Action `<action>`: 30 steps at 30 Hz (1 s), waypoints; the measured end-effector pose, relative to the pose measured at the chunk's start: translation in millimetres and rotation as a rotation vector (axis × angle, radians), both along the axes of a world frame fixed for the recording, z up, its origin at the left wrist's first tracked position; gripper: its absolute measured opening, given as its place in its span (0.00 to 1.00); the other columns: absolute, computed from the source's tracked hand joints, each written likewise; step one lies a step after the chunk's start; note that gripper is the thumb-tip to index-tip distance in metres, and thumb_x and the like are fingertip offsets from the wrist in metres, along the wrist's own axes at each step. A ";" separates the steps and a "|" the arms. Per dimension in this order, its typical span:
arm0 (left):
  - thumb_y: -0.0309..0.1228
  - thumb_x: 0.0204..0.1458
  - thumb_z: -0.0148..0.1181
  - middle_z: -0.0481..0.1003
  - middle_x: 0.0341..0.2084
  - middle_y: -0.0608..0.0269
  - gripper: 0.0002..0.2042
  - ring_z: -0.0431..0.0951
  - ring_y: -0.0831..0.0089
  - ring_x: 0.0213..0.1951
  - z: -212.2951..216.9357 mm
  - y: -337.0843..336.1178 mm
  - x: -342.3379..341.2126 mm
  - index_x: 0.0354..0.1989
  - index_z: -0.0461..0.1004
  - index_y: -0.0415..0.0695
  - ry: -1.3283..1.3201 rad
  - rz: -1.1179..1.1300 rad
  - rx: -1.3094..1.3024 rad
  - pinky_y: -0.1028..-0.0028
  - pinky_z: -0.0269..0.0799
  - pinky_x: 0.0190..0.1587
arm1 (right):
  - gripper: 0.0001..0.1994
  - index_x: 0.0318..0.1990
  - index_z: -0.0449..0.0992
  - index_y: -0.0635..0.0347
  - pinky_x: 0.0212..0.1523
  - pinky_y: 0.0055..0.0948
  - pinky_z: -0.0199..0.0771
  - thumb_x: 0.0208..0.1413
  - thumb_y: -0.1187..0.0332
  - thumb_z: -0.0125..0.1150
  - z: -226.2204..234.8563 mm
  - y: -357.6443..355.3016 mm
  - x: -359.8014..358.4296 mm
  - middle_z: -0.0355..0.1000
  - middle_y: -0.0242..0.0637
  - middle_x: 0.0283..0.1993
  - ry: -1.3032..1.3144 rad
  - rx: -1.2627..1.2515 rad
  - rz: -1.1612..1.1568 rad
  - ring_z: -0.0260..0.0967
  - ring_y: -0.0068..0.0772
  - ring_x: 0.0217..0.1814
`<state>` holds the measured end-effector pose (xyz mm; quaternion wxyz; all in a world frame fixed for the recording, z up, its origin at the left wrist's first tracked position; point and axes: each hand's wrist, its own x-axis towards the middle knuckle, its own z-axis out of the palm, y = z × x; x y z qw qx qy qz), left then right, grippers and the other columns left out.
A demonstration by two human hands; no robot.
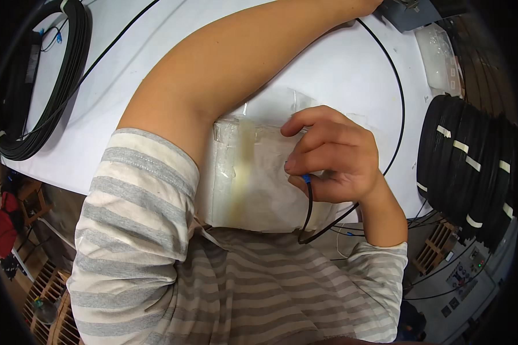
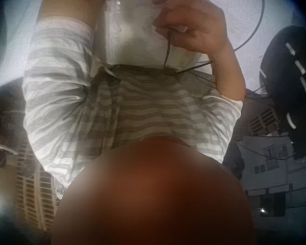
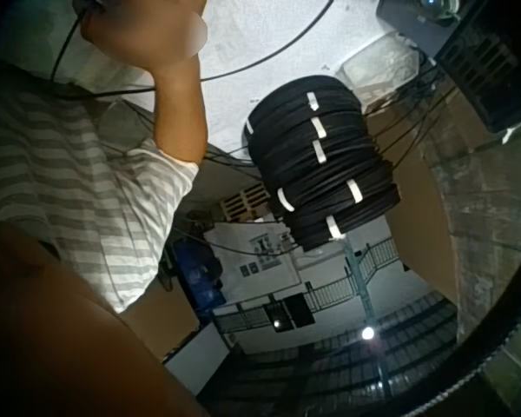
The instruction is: Inspecting a fiber optic connector using a digital microscope and verifying continuity with a visual fault locator.
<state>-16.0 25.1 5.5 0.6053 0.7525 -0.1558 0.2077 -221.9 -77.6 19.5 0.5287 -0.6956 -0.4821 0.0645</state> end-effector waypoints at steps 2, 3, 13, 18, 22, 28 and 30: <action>0.39 0.69 0.52 0.69 0.56 0.48 0.17 0.74 0.53 0.55 -1.0 -0.9 0.1 0.57 0.72 0.40 -0.008 -0.002 -0.014 0.62 0.69 0.58 | 0.16 0.31 0.84 0.56 0.39 0.36 0.80 0.28 0.81 0.70 0.5 0.4 0.4 0.73 0.30 0.31 -0.010 0.003 -0.008 0.77 0.44 0.46; 0.39 0.69 0.52 0.69 0.56 0.48 0.17 0.74 0.53 0.55 -1.2 -0.5 -0.2 0.57 0.72 0.40 -0.008 -0.002 -0.013 0.62 0.69 0.58 | 0.15 0.32 0.83 0.56 0.40 0.37 0.80 0.31 0.80 0.73 2.1 -0.3 1.8 0.74 0.31 0.32 -0.026 -0.030 0.021 0.77 0.47 0.46; 0.39 0.69 0.51 0.68 0.58 0.50 0.17 0.74 0.54 0.56 6.0 3.2 -7.6 0.58 0.71 0.41 0.048 -0.022 -0.006 0.62 0.69 0.59 | 0.13 0.30 0.83 0.56 0.41 0.37 0.80 0.31 0.80 0.73 4.5 1.6 1.3 0.73 0.31 0.30 -0.009 -0.074 0.043 0.77 0.44 0.48; 0.39 0.69 0.51 0.68 0.58 0.50 0.17 0.74 0.54 0.56 8.4 4.8 -9.7 0.58 0.71 0.41 0.084 -0.039 -0.004 0.62 0.68 0.60 | 0.11 0.30 0.83 0.56 0.44 0.37 0.80 0.35 0.73 0.78 4.4 1.4 0.8 0.73 0.31 0.30 -0.002 -0.084 0.009 0.77 0.44 0.51; 0.39 0.69 0.50 0.68 0.57 0.50 0.17 0.74 0.54 0.56 6.4 4.7 -7.3 0.58 0.71 0.41 0.055 -0.034 -0.010 0.62 0.68 0.60 | 0.12 0.30 0.83 0.56 0.46 0.38 0.79 0.35 0.70 0.80 4.3 0.3 3.3 0.75 0.31 0.30 0.023 -0.092 0.064 0.76 0.44 0.53; 0.39 0.69 0.51 0.68 0.56 0.50 0.17 0.74 0.53 0.55 3.6 2.9 -7.3 0.58 0.71 0.40 0.046 -0.026 -0.027 0.62 0.69 0.59 | 0.11 0.29 0.82 0.55 0.46 0.38 0.78 0.36 0.70 0.79 5.3 1.1 0.0 0.76 0.30 0.31 -0.025 -0.103 0.063 0.75 0.43 0.52; 0.39 0.69 0.51 0.69 0.56 0.49 0.17 0.74 0.52 0.54 5.7 2.1 -9.5 0.57 0.72 0.40 0.020 -0.018 -0.028 0.62 0.69 0.58 | 0.11 0.29 0.82 0.55 0.46 0.38 0.78 0.36 0.70 0.79 2.2 -0.6 0.9 0.76 0.30 0.31 -0.019 -0.086 0.044 0.75 0.43 0.52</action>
